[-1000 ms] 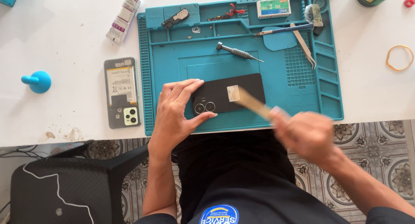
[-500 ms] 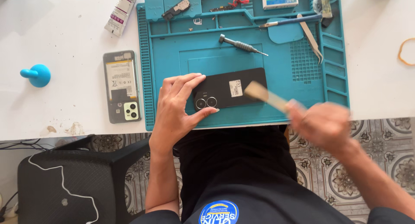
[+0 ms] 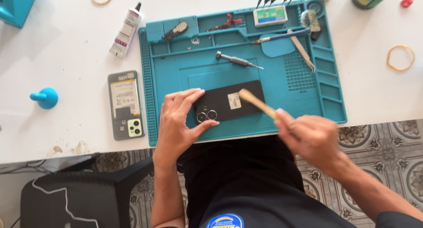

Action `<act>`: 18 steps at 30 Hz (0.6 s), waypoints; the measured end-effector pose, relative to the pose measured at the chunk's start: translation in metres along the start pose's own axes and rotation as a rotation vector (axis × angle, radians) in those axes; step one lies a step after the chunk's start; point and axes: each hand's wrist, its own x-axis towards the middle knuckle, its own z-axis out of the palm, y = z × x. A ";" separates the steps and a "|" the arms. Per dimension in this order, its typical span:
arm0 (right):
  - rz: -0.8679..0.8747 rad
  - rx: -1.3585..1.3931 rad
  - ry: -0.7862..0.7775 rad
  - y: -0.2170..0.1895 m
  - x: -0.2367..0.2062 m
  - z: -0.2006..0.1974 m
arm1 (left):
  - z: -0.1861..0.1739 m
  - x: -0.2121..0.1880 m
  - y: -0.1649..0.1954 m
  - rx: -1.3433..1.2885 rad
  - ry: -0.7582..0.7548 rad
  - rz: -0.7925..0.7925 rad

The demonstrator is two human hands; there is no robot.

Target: The person uses a screwdriver to remove screws from a disassembled smartphone on a blue work mat, then uses a toothbrush to clean the back of a second smartphone. The person continues to unscrew and adjust components of the first phone.

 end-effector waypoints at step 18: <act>0.257 -0.184 -0.059 0.066 -0.047 -0.033 | 0.009 0.001 -0.007 0.004 -0.027 -0.002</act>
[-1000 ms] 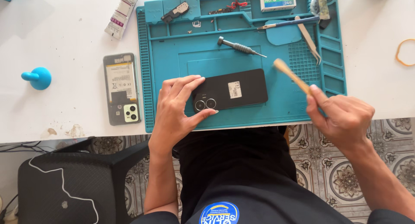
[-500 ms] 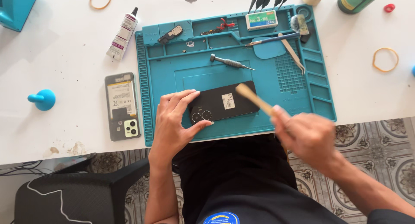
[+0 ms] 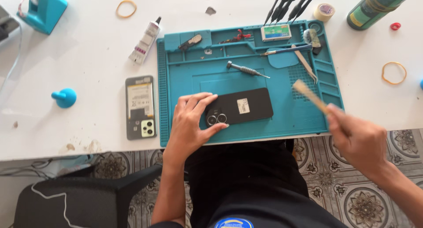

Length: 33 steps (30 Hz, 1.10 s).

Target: The person uses a screwdriver to remove screws from a disassembled smartphone on a blue work mat, then uses a toothbrush to clean the back of a second smartphone. The person continues to unscrew and adjust components of the first phone.

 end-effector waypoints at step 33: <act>-0.349 0.186 -0.295 -0.067 0.110 0.047 | -0.011 0.028 0.038 0.260 -0.281 -0.004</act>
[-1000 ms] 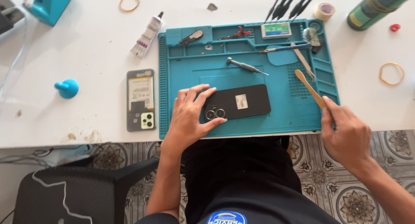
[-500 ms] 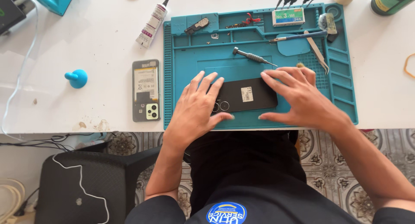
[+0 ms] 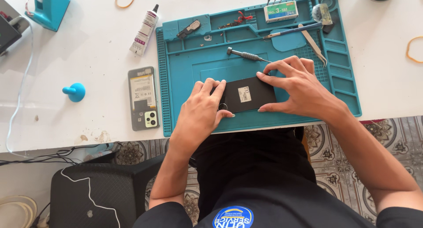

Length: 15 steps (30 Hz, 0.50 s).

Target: The person uses a screwdriver to remove screws from a disassembled smartphone on a blue work mat, then uses a toothbrush to clean the back of a second smartphone. The person continues to unscrew and adjust components of the first phone.

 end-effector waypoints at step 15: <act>0.029 -0.326 -0.432 -0.038 0.050 -0.036 | 0.042 0.030 0.026 0.439 -0.145 -0.034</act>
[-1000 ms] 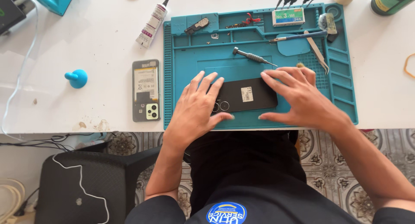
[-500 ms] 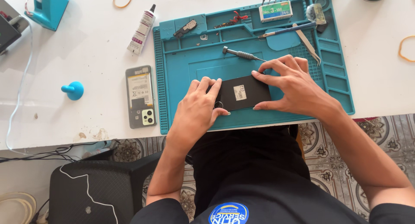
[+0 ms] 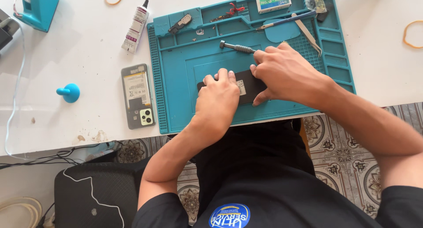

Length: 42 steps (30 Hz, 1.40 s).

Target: The person uses a screwdriver to remove screws from a disassembled smartphone on a blue work mat, then uses a toothbrush to clean the back of a second smartphone. The person continues to unscrew and adjust components of the first phone.

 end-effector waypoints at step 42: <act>0.254 0.362 0.816 0.055 -0.118 0.031 | 0.035 -0.044 -0.036 -0.540 0.471 0.105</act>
